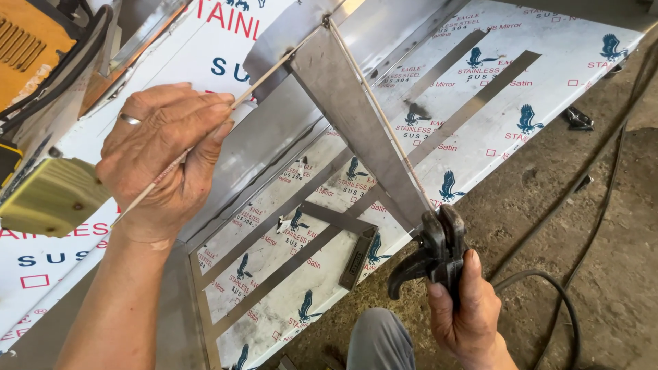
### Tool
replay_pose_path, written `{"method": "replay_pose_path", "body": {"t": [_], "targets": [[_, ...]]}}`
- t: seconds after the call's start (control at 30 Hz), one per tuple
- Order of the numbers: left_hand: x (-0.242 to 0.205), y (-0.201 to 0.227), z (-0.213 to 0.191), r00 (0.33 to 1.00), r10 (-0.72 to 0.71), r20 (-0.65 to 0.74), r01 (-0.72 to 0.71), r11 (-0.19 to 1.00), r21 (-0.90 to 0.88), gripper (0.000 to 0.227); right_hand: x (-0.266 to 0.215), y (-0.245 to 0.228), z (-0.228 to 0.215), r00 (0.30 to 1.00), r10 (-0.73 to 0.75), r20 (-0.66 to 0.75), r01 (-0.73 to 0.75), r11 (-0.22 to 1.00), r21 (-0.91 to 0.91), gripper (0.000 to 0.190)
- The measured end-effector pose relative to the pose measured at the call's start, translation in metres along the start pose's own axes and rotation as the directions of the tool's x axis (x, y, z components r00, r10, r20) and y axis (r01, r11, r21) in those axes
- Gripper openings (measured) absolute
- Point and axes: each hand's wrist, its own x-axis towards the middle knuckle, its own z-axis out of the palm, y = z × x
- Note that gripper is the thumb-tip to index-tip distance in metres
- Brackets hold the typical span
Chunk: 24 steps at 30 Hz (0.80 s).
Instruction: The person welds a stainless steel frame, holding a welding electrode in one hand and a ground clamp in the other while striking arcs and laying weld beads along the frame joints. Afterwards they set the electrode down, pick up a hammer, and tap along the welded frame while moving around the workbench.
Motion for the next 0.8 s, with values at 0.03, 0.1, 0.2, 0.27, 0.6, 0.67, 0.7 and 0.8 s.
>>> {"method": "replay_pose_path", "body": {"t": [0.03,0.1,0.2,0.27,0.6,0.67,0.7,0.8], "targets": [[0.001,0.001,-0.001,1.000,0.002,-0.002,-0.002,1.000,0.010,0.015,0.000,0.001,0.000,1.000,-0.005,0.008,0.004,1.000,0.026,0.073],[-0.004,-0.001,-0.001,1.000,-0.011,-0.001,0.011,1.000,0.009,0.015,0.000,0.002,0.001,1.000,0.002,0.004,-0.003,1.000,0.031,0.074],[-0.007,-0.003,-0.001,0.999,-0.033,-0.005,0.033,0.999,0.003,0.015,0.003,0.002,0.001,1.000,-0.007,0.002,0.007,1.000,0.025,0.075],[-0.008,-0.003,-0.002,0.999,-0.044,-0.006,0.044,0.999,-0.001,0.015,0.003,0.003,0.001,1.000,-0.021,0.007,0.021,1.000,0.016,0.075],[0.000,0.000,-0.001,1.000,0.019,0.003,-0.019,0.998,0.053,0.015,0.004,0.005,0.003,1.000,-0.018,0.004,0.018,0.998,0.053,0.074],[-0.002,-0.001,-0.001,1.000,0.022,0.001,-0.022,0.999,0.042,0.015,0.005,0.003,0.002,1.000,-0.024,0.006,0.024,0.998,0.061,0.073],[-0.003,-0.002,-0.001,1.000,0.007,0.004,-0.007,0.999,0.038,0.015,0.005,0.003,0.003,1.000,-0.017,0.007,0.017,0.998,0.067,0.073],[-0.005,-0.002,-0.001,1.000,-0.005,0.003,0.005,0.999,0.035,0.014,0.005,0.003,0.003,1.000,-0.006,0.006,0.006,0.996,0.085,0.073]]}}
